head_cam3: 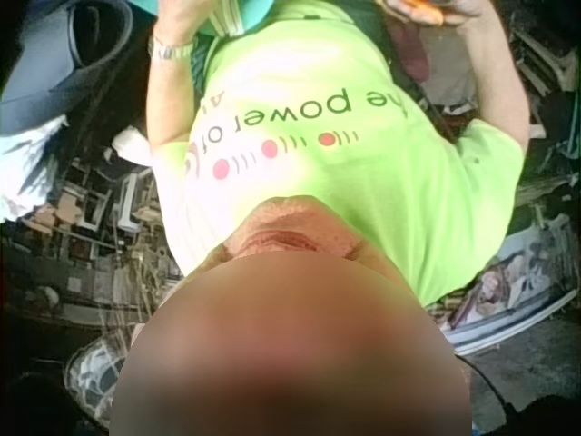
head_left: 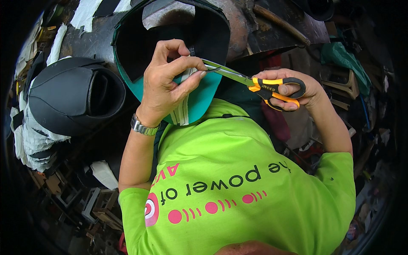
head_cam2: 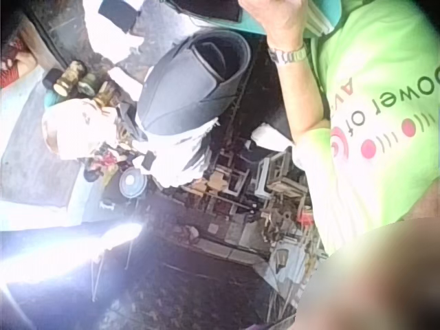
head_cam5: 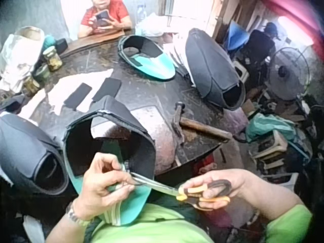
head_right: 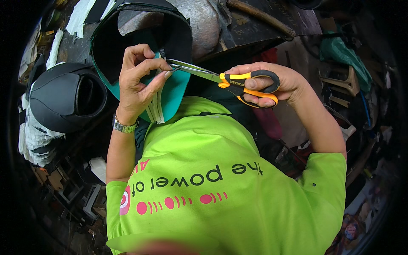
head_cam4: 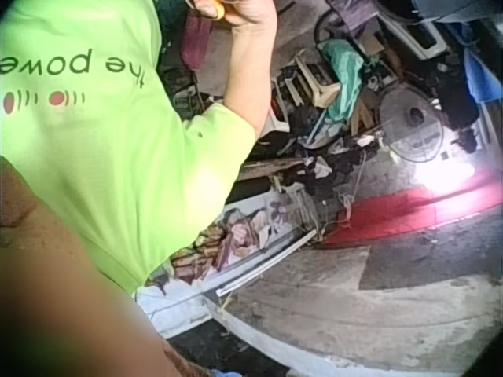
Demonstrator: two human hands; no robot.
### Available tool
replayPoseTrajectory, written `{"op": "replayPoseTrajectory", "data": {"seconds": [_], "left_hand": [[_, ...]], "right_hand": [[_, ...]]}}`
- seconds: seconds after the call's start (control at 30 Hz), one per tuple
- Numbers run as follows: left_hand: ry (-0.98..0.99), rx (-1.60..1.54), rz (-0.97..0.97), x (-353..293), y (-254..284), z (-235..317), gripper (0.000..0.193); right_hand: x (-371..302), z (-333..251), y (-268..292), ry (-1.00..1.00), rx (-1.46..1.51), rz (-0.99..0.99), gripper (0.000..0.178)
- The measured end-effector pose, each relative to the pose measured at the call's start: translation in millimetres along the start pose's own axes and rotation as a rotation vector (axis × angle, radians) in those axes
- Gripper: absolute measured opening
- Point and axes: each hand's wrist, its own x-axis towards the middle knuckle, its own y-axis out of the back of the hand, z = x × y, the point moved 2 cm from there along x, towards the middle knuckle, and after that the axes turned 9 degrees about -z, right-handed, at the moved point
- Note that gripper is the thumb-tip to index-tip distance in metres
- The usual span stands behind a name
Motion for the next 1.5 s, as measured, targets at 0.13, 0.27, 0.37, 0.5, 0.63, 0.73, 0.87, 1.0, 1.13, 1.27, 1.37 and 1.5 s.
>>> {"op": "replayPoseTrajectory", "data": {"seconds": [0.13, 0.27, 0.37, 0.5, 0.63, 0.73, 0.87, 1.0, 1.13, 1.27, 1.37, 1.5], "left_hand": [[-0.007, 0.008, -0.012, 0, -1, -1, 0.020], [-0.003, -0.006, -0.035, -2, -2, -3, 0.020], [-0.029, -0.026, -0.030, -3, 1, -3, 0.019], [-0.127, -0.114, 0.006, -1, 11, 9, 0.017], [-0.143, -0.178, -0.496, -12, 8, 57, 0.038], [-0.200, 0.000, -0.714, -16, 15, 91, 0.031], [-0.263, 0.315, -0.618, 0, 56, 104, 0.012], [-0.333, 0.669, -0.252, 44, 84, 70, 0.017], [-0.485, 0.793, -0.339, 76, 80, 35, 0.029], [-0.611, 0.876, -0.443, 93, 57, 15, 0.035], [-0.652, 0.948, -0.456, 99, 45, 9, 0.038], [-0.579, 0.954, -0.428, 108, 40, 11, 0.035]], "right_hand": [[6, -7, 0, -0.029, -0.024, 0.039, 0.057], [12, -13, 0, -0.049, -0.061, 0.131, 0.051], [12, -17, -4, -0.085, -0.183, 0.212, 0.049], [12, -19, -16, -0.093, -0.333, 0.291, 0.055], [26, -8, -28, 0.280, -0.494, 0.300, 0.076], [36, 6, -29, 0.455, -0.454, 0.576, 0.083], [64, 24, -41, 0.612, -0.472, 0.627, 0.062], [90, 24, -55, 0.641, -0.445, 0.613, 0.072], [100, 21, -59, 0.648, -0.515, 0.673, 0.063], [97, 21, -52, 0.669, -0.483, 0.714, 0.059], [90, 12, -45, 0.700, -0.549, 0.736, 0.063], [75, -20, -29, 0.656, -0.705, 0.792, 0.066]]}}
